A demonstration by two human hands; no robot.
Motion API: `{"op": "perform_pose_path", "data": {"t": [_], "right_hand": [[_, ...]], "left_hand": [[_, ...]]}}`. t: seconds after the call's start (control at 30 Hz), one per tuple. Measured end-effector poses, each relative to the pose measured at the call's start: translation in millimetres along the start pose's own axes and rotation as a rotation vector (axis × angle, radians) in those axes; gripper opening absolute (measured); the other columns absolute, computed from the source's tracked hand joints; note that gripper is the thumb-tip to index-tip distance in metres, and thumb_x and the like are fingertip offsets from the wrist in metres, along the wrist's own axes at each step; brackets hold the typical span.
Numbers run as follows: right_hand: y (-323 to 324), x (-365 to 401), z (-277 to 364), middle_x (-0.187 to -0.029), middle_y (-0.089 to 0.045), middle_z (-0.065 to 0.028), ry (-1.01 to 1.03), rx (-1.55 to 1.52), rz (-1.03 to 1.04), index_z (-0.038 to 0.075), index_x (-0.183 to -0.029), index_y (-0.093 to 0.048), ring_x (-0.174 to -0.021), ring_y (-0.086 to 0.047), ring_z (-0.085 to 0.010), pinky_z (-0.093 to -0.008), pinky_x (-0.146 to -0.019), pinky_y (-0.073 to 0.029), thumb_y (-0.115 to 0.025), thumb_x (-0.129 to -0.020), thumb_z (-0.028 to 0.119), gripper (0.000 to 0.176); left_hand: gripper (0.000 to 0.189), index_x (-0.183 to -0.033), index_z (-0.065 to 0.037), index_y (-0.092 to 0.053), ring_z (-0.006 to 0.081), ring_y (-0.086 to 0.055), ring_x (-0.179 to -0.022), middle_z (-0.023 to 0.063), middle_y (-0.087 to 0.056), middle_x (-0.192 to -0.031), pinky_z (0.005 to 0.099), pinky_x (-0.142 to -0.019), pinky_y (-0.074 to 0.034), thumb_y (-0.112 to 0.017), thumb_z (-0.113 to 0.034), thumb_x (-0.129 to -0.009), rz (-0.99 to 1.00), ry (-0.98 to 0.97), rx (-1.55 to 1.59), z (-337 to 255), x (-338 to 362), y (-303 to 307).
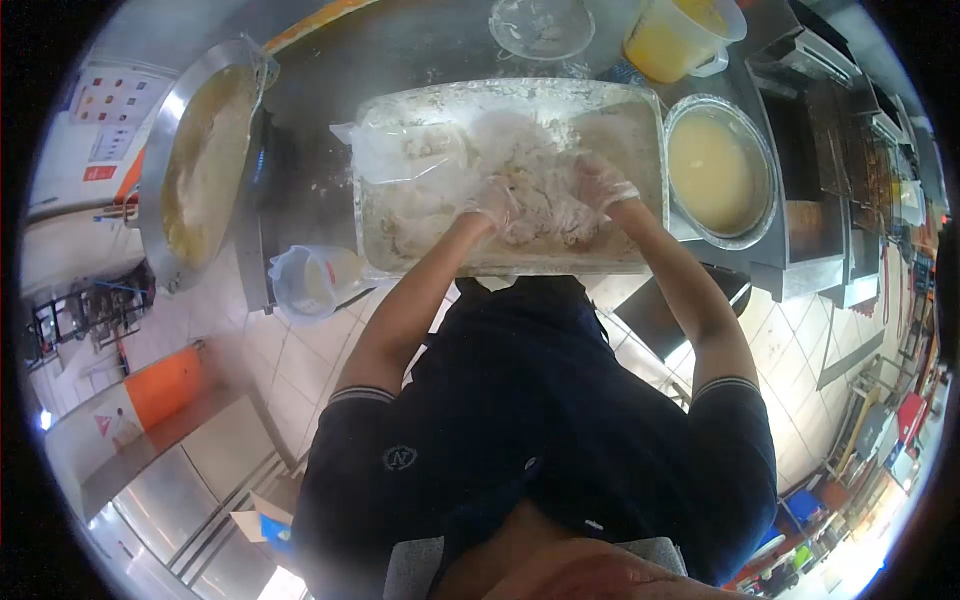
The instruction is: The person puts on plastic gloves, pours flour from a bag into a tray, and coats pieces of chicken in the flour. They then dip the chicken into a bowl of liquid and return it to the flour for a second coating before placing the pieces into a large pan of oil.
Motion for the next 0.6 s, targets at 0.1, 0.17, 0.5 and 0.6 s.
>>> {"op": "perform_pose_path", "data": {"t": [0.1, 0.17, 0.5, 0.6], "right_hand": [[49, -34, 16, -0.099, -0.061, -0.0123, 0.052, 0.053, -0.063, 0.005, -0.102, -0.059, -0.093, -0.058, -0.0249, -0.0343, -0.083, -0.046, -0.053, -0.078, 0.015, 0.027], [68, -49, 35, -0.108, -0.060, -0.0133, 0.086, 0.013, 0.012, 0.006, -0.108, -0.059, -0.103, -0.056, -0.0254, -0.0353, -0.090, -0.043, -0.053, -0.079, 0.016, 0.031], [20, -89, 46, -0.113, -0.058, -0.0127, 0.296, 0.165, 0.236, 0.013, -0.109, -0.062, -0.108, -0.054, -0.0297, -0.0377, -0.094, -0.042, -0.066, -0.072, 0.024, 0.038], [16, -80, 30, -0.104, -0.061, -0.0140, 0.232, 0.108, 0.189, 0.011, -0.103, -0.063, -0.097, -0.059, -0.0297, -0.0383, -0.087, -0.047, -0.066, -0.072, 0.023, 0.033]], "left_hand": [[0.070, -0.132, -0.007, -0.043, 0.0317, -0.053, -0.111, 0.0186, -0.054, -0.123, 0.0379, -0.097, -0.041, -0.067, -0.035, -0.072, -0.398, -0.039, 0.184, 7, 4, 10], [0.073, -0.136, -0.005, -0.037, 0.0309, -0.038, -0.127, 0.0206, -0.042, -0.134, 0.0389, -0.109, -0.024, -0.057, -0.043, -0.077, -0.400, -0.192, 0.680, -5, 21, 19], [0.042, -0.116, 0.001, -0.053, 0.0297, -0.064, -0.095, 0.0171, -0.064, -0.105, 0.0370, -0.085, -0.049, -0.054, -0.013, -0.077, -0.387, 0.072, 0.139, -44, 36, 26], [0.041, -0.115, -0.003, -0.056, 0.0302, -0.064, -0.093, 0.0164, -0.065, -0.103, 0.0387, -0.082, -0.050, -0.057, -0.016, -0.076, -0.440, 0.189, 0.147, -29, 41, 29]]}}
Point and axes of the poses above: each hand's wrist, its own x-axis away from the middle knuckle, its own y-axis out of the back of the hand, z = x × y, the point moved 5 cm from there along -x, towards the middle knuckle
